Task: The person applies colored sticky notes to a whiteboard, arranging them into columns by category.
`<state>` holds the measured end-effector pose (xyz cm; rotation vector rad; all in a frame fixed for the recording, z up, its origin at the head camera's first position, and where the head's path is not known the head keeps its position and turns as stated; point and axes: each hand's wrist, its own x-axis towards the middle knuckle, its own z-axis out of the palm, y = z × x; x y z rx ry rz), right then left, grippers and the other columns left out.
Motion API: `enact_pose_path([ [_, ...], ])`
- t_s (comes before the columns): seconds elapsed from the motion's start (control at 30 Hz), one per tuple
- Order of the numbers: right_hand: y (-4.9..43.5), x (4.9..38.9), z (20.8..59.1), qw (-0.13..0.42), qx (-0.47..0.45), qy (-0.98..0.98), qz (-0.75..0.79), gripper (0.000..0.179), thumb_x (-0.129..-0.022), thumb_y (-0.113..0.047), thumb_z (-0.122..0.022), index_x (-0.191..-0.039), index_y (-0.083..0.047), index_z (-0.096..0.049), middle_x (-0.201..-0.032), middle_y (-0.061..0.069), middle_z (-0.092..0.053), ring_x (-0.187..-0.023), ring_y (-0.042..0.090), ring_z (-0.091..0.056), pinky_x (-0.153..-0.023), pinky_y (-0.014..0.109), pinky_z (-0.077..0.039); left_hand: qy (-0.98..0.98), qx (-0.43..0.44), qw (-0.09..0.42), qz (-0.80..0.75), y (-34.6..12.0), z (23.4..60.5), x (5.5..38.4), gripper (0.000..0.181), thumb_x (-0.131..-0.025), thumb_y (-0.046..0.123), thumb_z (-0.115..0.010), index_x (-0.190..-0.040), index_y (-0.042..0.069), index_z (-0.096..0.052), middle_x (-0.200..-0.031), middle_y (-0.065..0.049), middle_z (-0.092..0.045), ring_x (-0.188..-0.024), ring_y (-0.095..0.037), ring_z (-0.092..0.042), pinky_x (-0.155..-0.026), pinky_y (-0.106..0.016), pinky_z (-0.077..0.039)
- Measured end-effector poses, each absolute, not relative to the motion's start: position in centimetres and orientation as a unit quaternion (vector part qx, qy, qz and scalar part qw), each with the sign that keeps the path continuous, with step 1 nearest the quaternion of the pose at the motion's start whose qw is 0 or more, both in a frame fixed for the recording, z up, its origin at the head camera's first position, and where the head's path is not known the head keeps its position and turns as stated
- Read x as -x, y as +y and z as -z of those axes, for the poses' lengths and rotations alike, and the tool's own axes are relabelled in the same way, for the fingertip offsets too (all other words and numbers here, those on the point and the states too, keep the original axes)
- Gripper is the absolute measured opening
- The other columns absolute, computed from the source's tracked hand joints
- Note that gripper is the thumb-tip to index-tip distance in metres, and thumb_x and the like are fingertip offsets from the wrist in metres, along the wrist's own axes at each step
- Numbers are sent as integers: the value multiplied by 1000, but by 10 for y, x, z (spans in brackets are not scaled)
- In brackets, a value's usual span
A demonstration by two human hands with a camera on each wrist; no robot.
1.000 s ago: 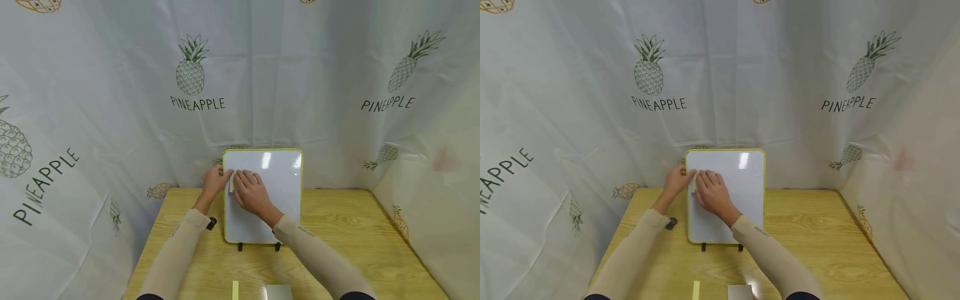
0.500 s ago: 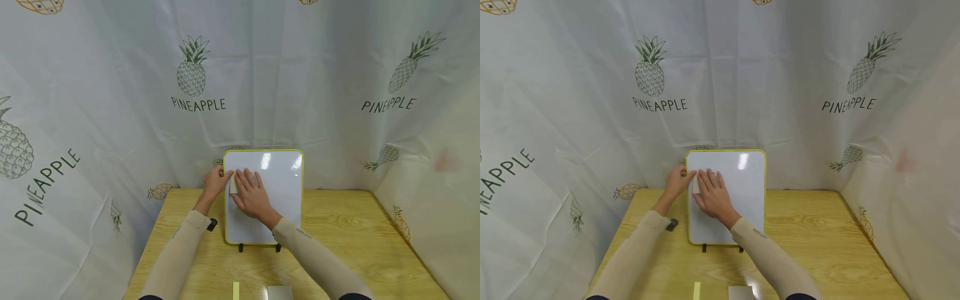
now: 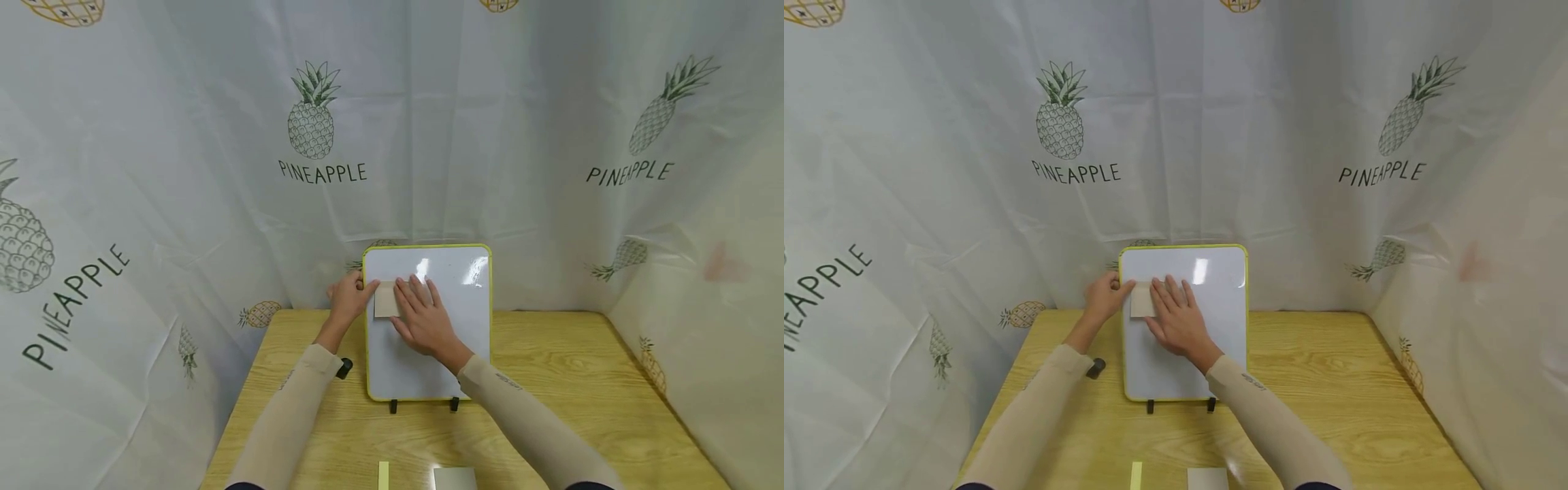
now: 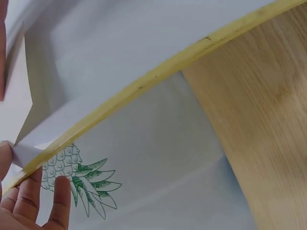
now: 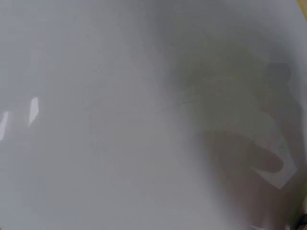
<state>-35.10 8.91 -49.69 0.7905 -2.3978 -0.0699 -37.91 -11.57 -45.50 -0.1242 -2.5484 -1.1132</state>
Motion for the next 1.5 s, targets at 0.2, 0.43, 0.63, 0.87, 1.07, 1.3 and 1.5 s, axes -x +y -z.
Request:
enact_pose_path([
  [0.2,99,350,498,317,-293,-902,10,75,-103,-57,-8,-155,-8,-31,-164,3,-26,-154,27,-12,-122,53,-11,-903,49,178,389,-115,456,380,35,-93,40,-68,-82,10,-53,-79,-7,-59,-77,-25,-53,-105,-67,-22],
  [0.43,106,343,499,312,-283,-907,10,70,-104,-53,-19,-155,-6,-32,-163,5,-27,-154,28,-13,-121,55,-13,-893,60,193,403,-116,459,377,40,-94,40,-66,-75,12,-44,-68,-2,-44,-65,-21,-40,-95,-61,-24],
  [0.63,111,333,498,303,-283,-910,-1,71,-104,-54,-21,-154,-6,-32,-163,8,-28,-153,30,-16,-120,56,-14,-892,60,185,407,-116,459,377,39,-94,39,-67,-76,12,-45,-70,-2,-45,-67,-21,-41,-89,-55,-22],
  [0.87,119,321,504,326,-298,-897,-17,74,-101,-63,-16,-155,-16,-35,-163,15,-24,-151,34,-21,-118,59,-19,-900,53,176,396,-115,460,373,32,-95,41,-65,-87,12,-55,-79,-3,-57,-72,-22,-52,-84,-48,-25],
  [1.07,126,303,506,346,-291,-890,-59,77,-99,-66,-25,-153,-14,-38,-162,19,-25,-147,40,-29,-114,64,-22,-903,55,201,377,-119,469,365,40,-95,42,-63,-114,6,-63,-111,-14,-68,-104,-32,-61,-94,-58,-33],
  [1.3,136,272,519,355,-286,-887,-78,77,-97,-68,-28,-152,-15,-40,-160,21,-29,-142,44,-36,-110,67,-25,-930,61,192,308,-143,497,339,60,-98,51,-54,-141,10,-49,-146,-17,-48,-134,-40,-42,-105,-68,-22],
  [1.5,148,247,536,329,-275,-898,-97,77,-97,-69,-28,-153,-17,-40,-160,21,-28,-141,45,-36,-109,67,-23,-954,68,176,232,-165,527,309,74,-97,60,-48,-156,21,-29,-162,-20,-21,-146,-45,-20,-107,-77,-1],
])
